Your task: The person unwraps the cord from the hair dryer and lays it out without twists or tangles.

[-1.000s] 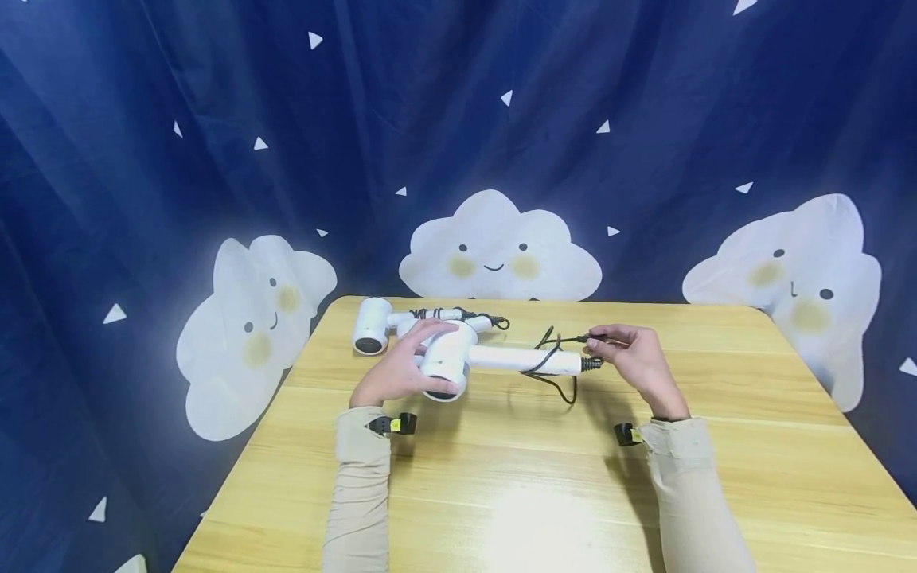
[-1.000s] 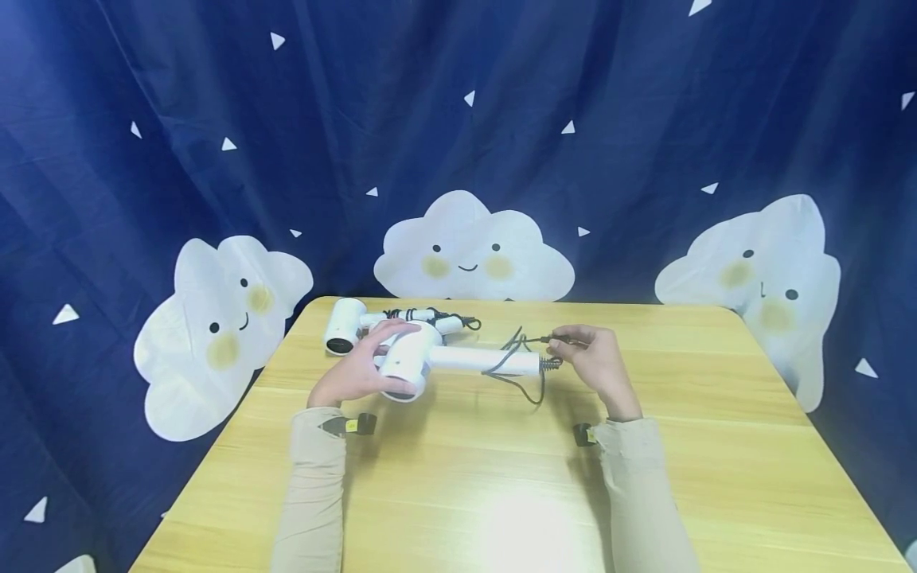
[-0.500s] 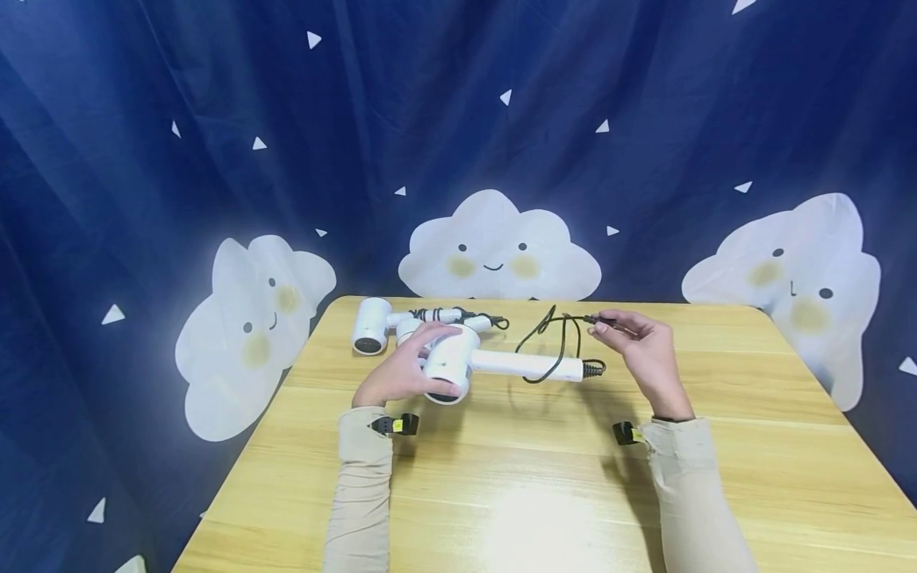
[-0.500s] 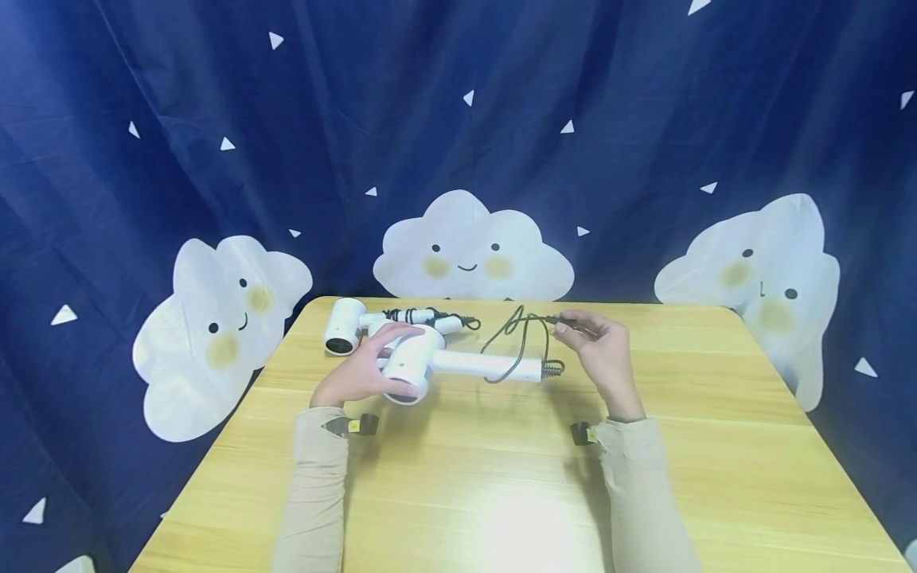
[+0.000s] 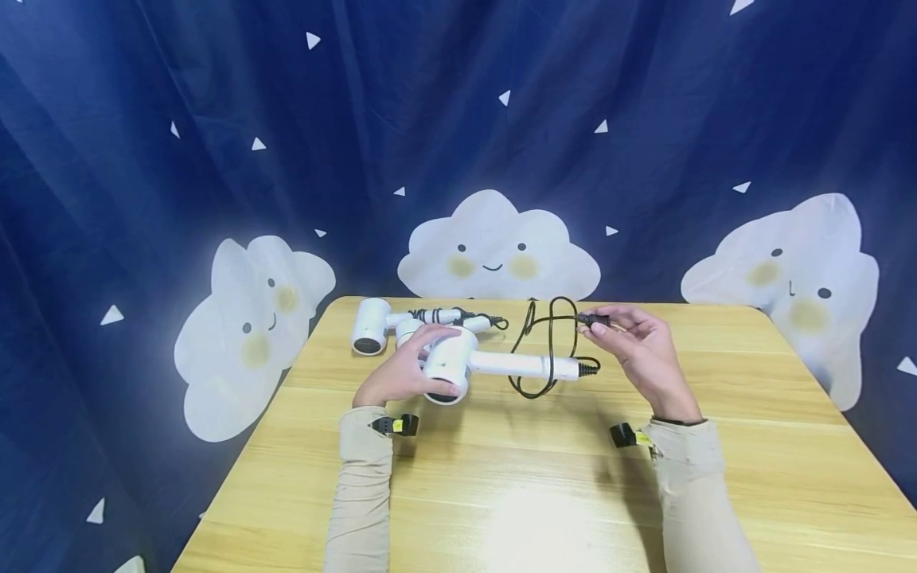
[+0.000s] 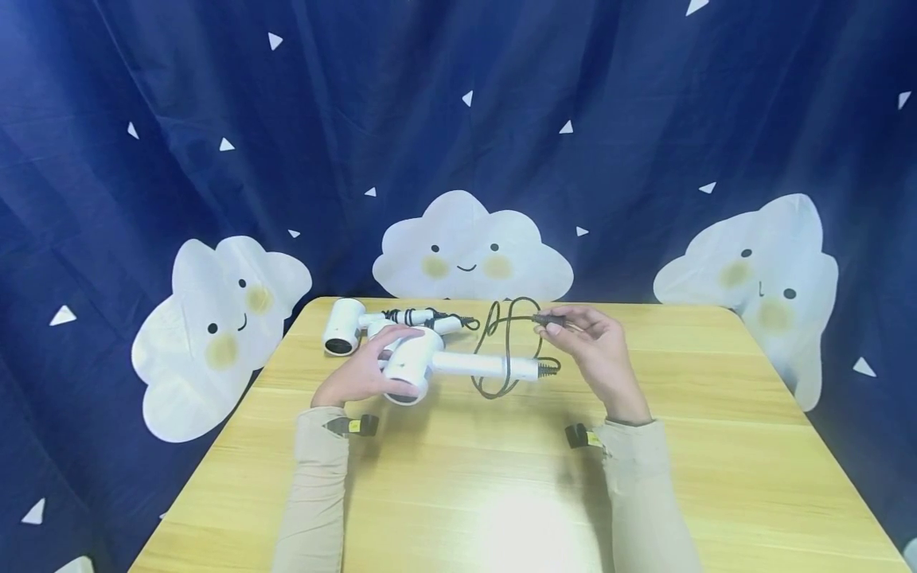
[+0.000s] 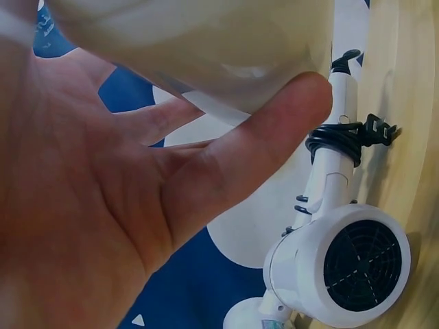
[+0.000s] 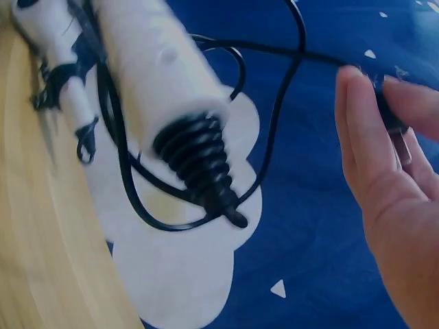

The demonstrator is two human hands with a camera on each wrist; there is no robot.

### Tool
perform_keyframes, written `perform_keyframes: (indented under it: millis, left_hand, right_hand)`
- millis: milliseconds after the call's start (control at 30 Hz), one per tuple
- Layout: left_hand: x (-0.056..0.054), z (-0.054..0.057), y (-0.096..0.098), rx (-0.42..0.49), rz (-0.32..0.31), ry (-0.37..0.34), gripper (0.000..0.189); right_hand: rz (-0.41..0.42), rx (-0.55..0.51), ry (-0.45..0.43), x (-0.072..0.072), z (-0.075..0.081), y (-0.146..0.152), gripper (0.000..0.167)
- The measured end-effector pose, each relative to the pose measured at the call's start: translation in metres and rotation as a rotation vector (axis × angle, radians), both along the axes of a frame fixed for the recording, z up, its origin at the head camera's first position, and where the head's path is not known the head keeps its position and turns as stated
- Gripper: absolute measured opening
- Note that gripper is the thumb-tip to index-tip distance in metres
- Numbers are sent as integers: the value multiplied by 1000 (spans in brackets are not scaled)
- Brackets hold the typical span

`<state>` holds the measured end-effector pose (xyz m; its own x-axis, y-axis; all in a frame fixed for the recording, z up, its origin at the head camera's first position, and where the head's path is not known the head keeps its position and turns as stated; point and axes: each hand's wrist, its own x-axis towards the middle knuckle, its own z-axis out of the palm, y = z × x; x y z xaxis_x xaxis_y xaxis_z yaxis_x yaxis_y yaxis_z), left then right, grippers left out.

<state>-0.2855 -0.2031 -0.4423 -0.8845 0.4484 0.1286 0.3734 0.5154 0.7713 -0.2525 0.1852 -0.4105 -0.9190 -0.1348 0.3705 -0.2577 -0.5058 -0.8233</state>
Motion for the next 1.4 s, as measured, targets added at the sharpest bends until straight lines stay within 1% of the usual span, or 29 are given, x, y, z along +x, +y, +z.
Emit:
perform_keyframes:
  millis: [100,200,300,367,533,667,733,800,933,1033,1167,1233,1400]
  left_hand:
    - [-1,-1,-2,0,7,9,93]
    - [-1,-2,-4,3,21,0,93]
    - [-1,-1,-6,2,32,-5,93]
    - [-2,-1,-8,4,35,-6,94]
    - [-2,-1,-10,6,50,3,95]
    - [-1,-1,-11,-30,59,13,95]
    - [-1,0,-12,-37,56,12,94]
    - [0,1,-12,-39,59,9,94]
    - [3,6,-16,-25,80,-1,96]
    - [5,10,-20,-35,107,-3,97]
    - [7,14,-26,-38,130,10,97]
    - [8,16,-30,-23,133,23,98]
    - [11,21,-35,23,130,40,97]
  right_hand:
    - [97,7,8,2,2,1,30]
    - [192,22,24,4,3,2,34]
    - [249,40,38,5,4,3,36]
    - [268,42,46,6,4,4,37]
    - [270,38,74,7,3,8,38]
    - [270,10,92,6,3,12,38]
    - [258,-14,92,5,2,14,37]
    - [227,-48,88,4,2,16,35]
    - [142,-155,80,2,2,19,33]
    - [76,-246,83,1,3,23,32]
    - [-26,-344,72,1,4,27,28]
    - [-69,-385,65,1,5,29,26]
    - [-116,-466,69,1,5,34,26]
